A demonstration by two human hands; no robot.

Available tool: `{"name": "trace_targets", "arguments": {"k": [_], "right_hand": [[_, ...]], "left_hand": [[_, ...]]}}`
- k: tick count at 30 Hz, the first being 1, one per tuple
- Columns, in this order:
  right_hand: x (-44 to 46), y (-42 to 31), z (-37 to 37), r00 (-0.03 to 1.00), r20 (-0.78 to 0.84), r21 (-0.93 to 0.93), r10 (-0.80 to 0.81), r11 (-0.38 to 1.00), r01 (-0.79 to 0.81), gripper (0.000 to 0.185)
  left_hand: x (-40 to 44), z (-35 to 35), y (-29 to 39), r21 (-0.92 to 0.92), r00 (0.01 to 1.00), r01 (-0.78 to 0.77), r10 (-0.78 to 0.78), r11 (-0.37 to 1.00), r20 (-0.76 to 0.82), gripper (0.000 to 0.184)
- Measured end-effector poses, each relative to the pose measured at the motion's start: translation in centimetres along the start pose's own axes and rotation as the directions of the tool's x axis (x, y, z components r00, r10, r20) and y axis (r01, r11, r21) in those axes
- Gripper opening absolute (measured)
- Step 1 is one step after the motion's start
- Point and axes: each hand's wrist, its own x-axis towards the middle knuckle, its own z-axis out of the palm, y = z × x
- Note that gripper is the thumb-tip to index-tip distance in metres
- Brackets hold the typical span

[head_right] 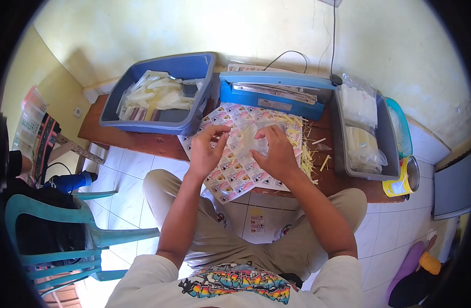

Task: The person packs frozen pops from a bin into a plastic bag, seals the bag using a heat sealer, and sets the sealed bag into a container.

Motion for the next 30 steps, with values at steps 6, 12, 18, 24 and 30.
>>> {"name": "trace_targets", "arguments": {"k": [6, 12, 18, 24, 30], "right_hand": [[2.6, -1.8, 0.7, 0.997, -0.036, 0.062, -0.065, 0.996, 0.067, 0.039], [7.3, -4.6, 4.2, 0.985, -0.1, 0.222, -0.139, 0.962, 0.158, 0.035], [15.6, -7.7, 9.3, 0.967, -0.099, 0.343, -0.236, 0.904, 0.256, 0.03], [26.8, -7.7, 17.4, 0.936, -0.036, 0.273, -0.35, 0.898, 0.346, 0.033], [36.0, -5.2, 26.7, 0.945, 0.173, 0.142, -0.277, 0.957, 0.254, 0.039]], "left_hand": [[2.5, -3.3, 0.1, 0.188, 0.961, -0.156, 0.193, 0.97, -0.198, 0.017], [5.6, -7.3, -1.1, 0.309, 0.944, -0.025, 0.124, 0.951, -0.305, 0.016], [10.5, -11.4, -6.2, 0.356, 0.933, 0.136, 0.002, 0.924, -0.36, 0.019], [15.9, -16.8, -14.0, 0.463, 0.901, 0.351, -0.16, 0.814, -0.403, 0.022], [19.3, -19.1, -18.8, 0.545, 0.861, 0.503, -0.334, 0.671, -0.383, 0.029]]}}
